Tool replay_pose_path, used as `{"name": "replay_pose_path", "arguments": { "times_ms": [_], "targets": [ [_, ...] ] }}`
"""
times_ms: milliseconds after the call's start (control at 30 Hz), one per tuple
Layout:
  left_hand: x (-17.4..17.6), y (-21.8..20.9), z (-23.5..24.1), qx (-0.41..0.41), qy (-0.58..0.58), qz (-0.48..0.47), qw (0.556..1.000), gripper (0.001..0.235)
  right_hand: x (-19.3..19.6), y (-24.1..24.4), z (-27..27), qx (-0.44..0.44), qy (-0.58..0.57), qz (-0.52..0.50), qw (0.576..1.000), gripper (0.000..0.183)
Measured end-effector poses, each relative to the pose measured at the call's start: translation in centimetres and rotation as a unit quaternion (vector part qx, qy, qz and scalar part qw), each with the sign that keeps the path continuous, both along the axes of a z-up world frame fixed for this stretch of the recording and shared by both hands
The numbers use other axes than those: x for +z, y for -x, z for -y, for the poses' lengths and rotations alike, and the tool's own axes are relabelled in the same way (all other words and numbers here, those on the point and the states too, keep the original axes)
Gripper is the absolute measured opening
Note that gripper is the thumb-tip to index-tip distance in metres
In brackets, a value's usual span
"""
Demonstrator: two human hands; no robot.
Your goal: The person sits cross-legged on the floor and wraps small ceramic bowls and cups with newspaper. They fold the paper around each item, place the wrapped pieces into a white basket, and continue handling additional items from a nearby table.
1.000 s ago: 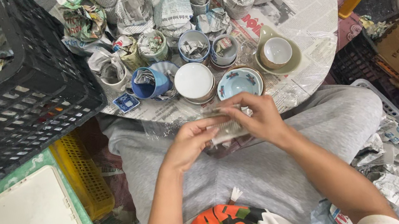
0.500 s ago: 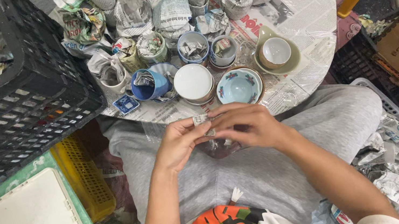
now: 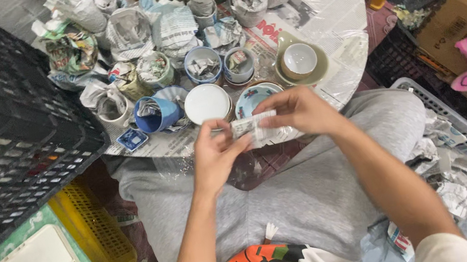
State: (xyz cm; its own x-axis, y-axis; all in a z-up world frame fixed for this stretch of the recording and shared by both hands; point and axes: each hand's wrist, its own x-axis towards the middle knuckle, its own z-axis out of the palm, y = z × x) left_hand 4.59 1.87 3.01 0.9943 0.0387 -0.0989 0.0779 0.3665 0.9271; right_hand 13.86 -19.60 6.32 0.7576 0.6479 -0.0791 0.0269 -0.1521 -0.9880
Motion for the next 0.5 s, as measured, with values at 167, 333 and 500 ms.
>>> {"name": "replay_pose_path", "arguments": {
  "times_ms": [167,333,500],
  "targets": [
    [2.4,-3.5,1.5,-0.042,-0.297,0.104,0.948,0.031,1.3,-1.2,1.9,0.012,0.072,0.104,0.992,0.024],
    [3.1,-7.5,4.1,0.008,-0.371,0.101,0.923,0.024,1.4,-3.8,3.6,-0.13,0.073,0.047,0.988,0.026],
    [1.8,-14.3,7.3,0.019,-0.384,0.159,0.909,0.033,-0.4,-9.4,7.1,-0.248,0.086,0.041,0.964,0.027]
  ]
}}
